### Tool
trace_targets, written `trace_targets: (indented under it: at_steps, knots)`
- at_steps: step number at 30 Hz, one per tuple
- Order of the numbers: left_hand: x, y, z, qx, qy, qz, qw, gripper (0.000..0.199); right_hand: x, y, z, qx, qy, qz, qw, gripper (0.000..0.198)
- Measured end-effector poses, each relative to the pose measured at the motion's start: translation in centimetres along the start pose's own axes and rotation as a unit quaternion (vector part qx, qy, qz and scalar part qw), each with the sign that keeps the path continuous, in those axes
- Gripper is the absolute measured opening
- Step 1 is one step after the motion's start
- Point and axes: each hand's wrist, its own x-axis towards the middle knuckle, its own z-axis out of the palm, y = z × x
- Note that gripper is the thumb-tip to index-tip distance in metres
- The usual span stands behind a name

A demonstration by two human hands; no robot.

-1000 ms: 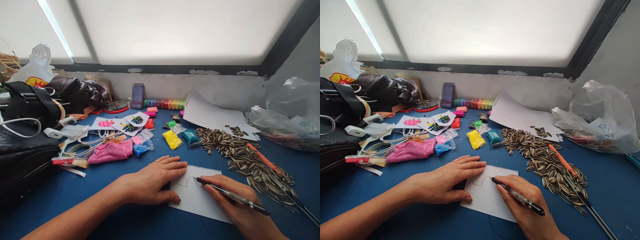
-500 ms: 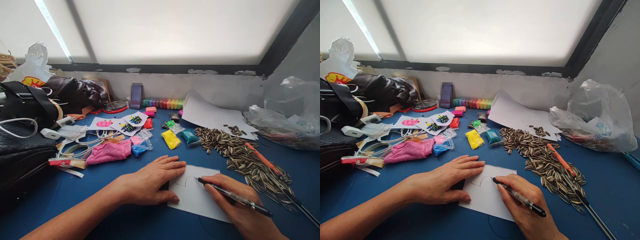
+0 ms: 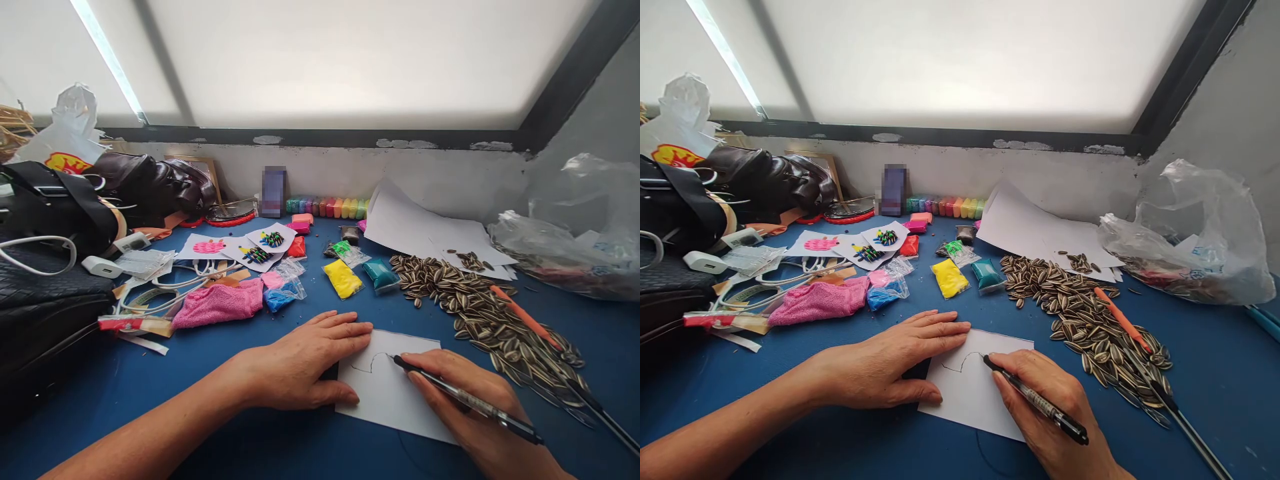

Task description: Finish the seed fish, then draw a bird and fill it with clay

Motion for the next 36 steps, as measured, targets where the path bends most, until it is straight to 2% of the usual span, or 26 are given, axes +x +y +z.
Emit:
trace_targets:
  at_steps: [23,36]
  knots:
    - [0.1,0.3,-0.2,0.002,-0.003,-0.011,1.000,0.074,-0.2,0.0,-0.4,-0.013,0.034,0.034,0.999,0.014]
    - [0.0,0.1,0.0,0.010,-0.007,-0.011,1.000,0.075,0.5,-0.7,-1.3,-0.035,0.051,0.012,0.998,0.012]
